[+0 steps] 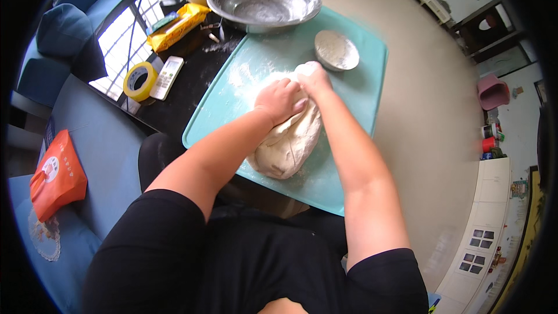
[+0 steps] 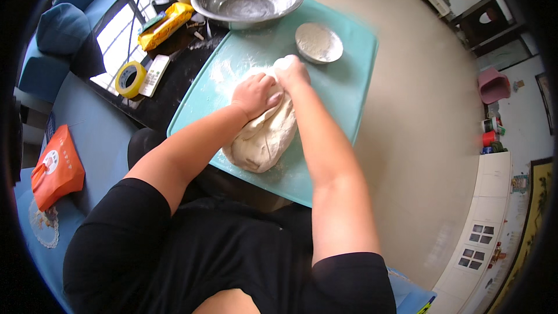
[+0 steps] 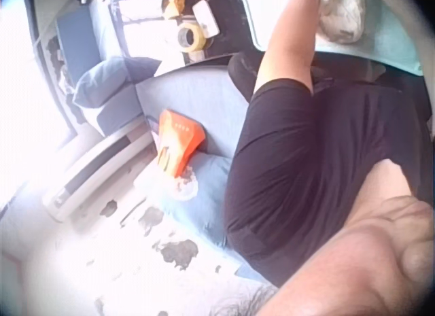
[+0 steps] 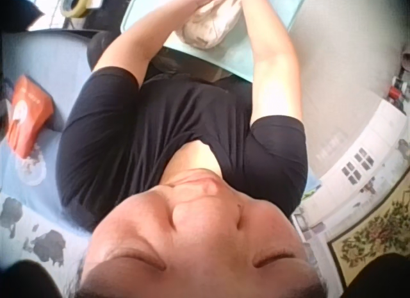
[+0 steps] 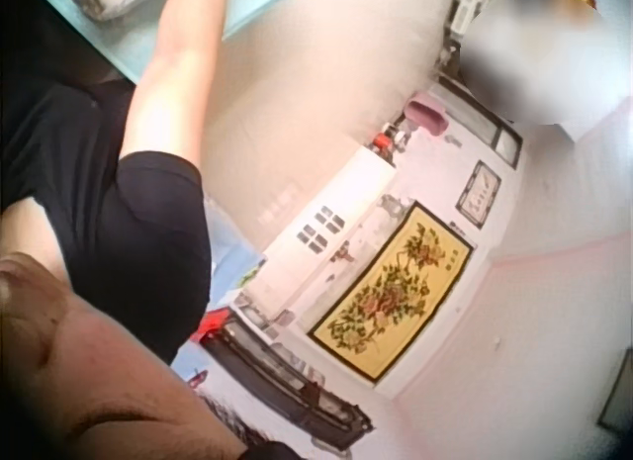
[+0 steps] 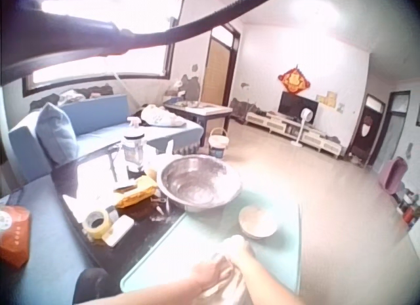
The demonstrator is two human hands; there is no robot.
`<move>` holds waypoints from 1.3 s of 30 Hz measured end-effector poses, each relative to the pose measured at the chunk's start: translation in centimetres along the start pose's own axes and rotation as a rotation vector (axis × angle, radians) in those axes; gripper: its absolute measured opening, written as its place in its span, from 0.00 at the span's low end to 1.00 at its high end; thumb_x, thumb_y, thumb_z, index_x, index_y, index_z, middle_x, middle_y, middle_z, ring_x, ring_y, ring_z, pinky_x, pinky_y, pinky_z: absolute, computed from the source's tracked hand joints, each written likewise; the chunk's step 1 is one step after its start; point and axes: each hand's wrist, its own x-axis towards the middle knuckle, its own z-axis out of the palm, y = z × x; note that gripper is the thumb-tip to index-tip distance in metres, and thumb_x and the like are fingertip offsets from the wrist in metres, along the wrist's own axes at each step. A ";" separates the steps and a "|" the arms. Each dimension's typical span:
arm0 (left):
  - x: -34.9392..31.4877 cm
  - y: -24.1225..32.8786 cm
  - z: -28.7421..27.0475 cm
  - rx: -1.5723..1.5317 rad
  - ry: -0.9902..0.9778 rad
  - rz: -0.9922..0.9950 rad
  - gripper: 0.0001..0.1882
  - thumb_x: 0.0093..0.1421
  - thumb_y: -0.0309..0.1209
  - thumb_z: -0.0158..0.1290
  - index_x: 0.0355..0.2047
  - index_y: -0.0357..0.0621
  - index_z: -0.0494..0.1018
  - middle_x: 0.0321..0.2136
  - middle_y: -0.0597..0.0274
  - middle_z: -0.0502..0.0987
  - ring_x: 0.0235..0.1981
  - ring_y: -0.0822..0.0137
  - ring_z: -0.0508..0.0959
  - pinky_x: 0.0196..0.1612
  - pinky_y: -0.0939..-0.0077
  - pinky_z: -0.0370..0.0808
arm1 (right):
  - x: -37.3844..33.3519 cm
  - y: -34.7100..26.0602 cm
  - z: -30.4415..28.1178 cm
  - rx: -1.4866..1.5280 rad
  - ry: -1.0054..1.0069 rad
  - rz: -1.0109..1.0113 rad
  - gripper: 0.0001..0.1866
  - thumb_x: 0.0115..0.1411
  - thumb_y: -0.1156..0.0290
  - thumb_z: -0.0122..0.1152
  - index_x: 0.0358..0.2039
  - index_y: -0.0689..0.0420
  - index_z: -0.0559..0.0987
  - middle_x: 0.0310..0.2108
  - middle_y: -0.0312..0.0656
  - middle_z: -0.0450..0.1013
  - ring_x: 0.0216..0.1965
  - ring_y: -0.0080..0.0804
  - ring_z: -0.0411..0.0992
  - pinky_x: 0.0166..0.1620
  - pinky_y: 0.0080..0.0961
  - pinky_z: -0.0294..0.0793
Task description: The person kneads a large ball of dough on a light blue cutting board. They repeatedly press, fold, and turn the dough by hand, occasionally adding flour from a small white bowl to prevent sticking.
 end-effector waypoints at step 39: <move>5.6 -5.6 2.0 0.169 -0.111 -0.228 0.21 0.64 0.47 0.39 0.39 0.47 0.74 0.37 0.53 0.77 0.43 0.50 0.74 0.48 0.59 0.69 | -2.0 0.8 1.5 -0.349 0.369 -0.076 0.23 0.54 0.44 0.52 0.38 0.49 0.77 0.38 0.41 0.76 0.42 0.43 0.74 0.42 0.39 0.74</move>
